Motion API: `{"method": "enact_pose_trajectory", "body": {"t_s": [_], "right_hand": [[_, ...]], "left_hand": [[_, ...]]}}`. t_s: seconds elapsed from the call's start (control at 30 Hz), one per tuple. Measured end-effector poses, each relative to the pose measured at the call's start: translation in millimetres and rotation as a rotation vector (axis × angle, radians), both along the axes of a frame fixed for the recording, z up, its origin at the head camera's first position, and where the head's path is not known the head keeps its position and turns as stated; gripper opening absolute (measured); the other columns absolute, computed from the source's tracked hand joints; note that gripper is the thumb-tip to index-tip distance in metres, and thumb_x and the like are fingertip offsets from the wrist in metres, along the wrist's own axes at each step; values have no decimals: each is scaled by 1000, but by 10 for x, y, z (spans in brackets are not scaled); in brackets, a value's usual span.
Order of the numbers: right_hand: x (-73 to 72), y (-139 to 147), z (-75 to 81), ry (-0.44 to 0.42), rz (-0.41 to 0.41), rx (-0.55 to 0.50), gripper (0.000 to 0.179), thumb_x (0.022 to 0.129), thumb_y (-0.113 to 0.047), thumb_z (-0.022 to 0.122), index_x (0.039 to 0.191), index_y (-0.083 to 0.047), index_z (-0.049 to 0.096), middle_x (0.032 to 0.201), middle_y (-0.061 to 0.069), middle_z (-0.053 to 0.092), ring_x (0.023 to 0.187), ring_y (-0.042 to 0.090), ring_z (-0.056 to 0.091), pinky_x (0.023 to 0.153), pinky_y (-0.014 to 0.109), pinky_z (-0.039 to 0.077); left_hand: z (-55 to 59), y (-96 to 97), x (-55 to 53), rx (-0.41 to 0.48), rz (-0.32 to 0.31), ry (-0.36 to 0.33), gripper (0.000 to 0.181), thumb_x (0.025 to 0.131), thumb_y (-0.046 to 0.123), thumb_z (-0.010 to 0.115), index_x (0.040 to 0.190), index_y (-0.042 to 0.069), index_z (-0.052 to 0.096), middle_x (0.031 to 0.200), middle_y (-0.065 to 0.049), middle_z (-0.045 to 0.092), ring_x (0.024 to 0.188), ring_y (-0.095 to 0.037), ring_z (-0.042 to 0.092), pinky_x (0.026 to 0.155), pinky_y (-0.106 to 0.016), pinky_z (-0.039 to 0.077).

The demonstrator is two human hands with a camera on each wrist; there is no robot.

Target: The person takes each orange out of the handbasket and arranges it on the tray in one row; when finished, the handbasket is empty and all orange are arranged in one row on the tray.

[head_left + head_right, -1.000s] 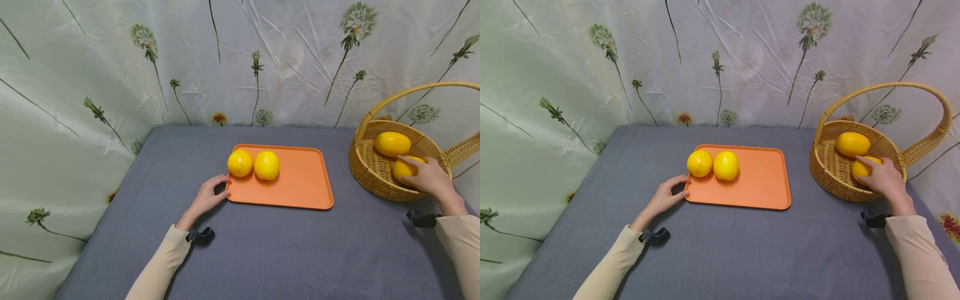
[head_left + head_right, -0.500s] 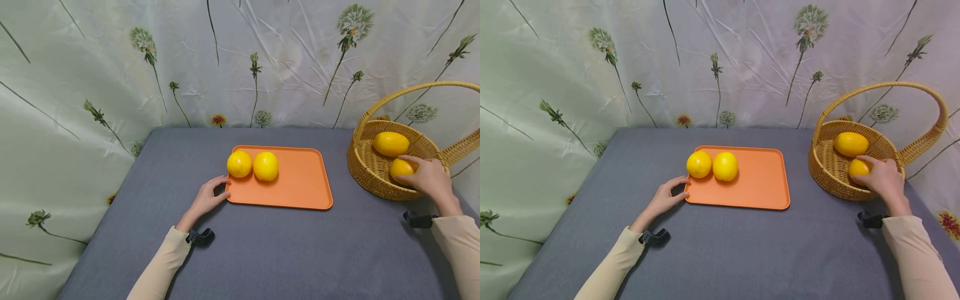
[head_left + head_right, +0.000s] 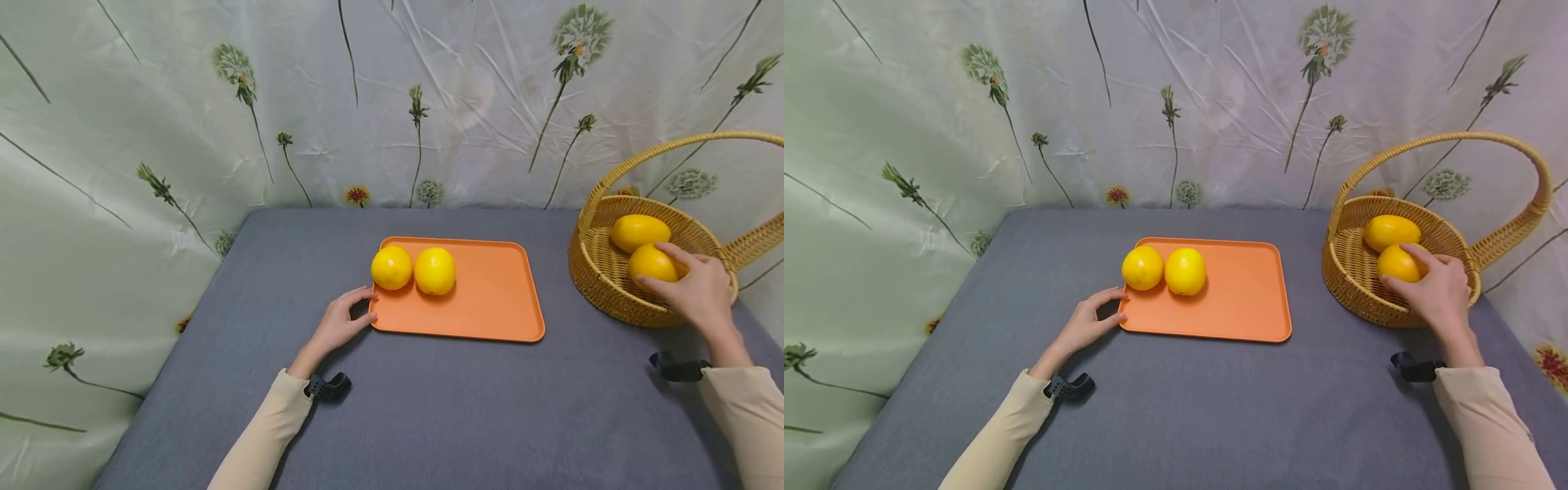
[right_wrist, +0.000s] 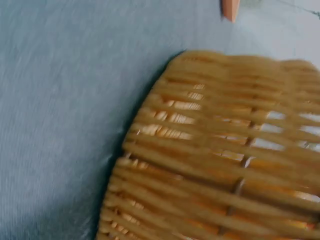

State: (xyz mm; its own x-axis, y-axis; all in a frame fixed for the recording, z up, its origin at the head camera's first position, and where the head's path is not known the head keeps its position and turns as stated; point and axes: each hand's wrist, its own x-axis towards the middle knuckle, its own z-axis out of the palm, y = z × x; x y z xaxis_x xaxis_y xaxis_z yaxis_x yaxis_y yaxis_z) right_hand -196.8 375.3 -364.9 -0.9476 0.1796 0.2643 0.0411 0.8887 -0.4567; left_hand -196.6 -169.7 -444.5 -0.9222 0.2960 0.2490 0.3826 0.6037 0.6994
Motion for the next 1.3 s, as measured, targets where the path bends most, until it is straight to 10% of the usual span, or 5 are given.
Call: {"method": "enact_pose_trajectory", "body": {"t_s": [0.67, 0.97, 1.17, 1.3], "right_hand": [[101, -300, 123, 282, -68, -83, 58, 74, -22, 74, 128, -8, 56, 123, 32, 48, 111, 43, 40, 82, 50, 25], [113, -414, 93, 446, -24, -191, 59, 66, -12, 79, 123, -12, 62, 126, 28, 49, 101, -11, 23, 84, 16, 23], [127, -509, 100, 443, -48, -287, 60, 66, -8, 81, 123, -16, 63, 111, -29, 42, 101, -14, 33, 70, -6, 30], [128, -594, 101, 472, -7, -348, 62, 65, -4, 81, 123, -16, 64, 105, -36, 41, 98, -13, 40, 69, -8, 35]], "left_hand": [[13, -2, 12, 4, 8, -12, 38, 81, 18, 71, 116, 6, 64, 127, -15, 61, 128, -33, 49, 109, -51, 36], [23, -7, 28, 0, 9, -10, 38, 81, 18, 71, 116, 6, 64, 127, -16, 61, 128, -33, 49, 108, -51, 37], [5, 6, 20, 3, 10, -17, 38, 82, 18, 71, 116, 6, 64, 128, -16, 61, 129, -33, 49, 109, -51, 37], [11, 0, 21, 6, 12, -18, 37, 82, 19, 71, 116, 6, 64, 128, -16, 61, 128, -33, 49, 109, -51, 36]]}}
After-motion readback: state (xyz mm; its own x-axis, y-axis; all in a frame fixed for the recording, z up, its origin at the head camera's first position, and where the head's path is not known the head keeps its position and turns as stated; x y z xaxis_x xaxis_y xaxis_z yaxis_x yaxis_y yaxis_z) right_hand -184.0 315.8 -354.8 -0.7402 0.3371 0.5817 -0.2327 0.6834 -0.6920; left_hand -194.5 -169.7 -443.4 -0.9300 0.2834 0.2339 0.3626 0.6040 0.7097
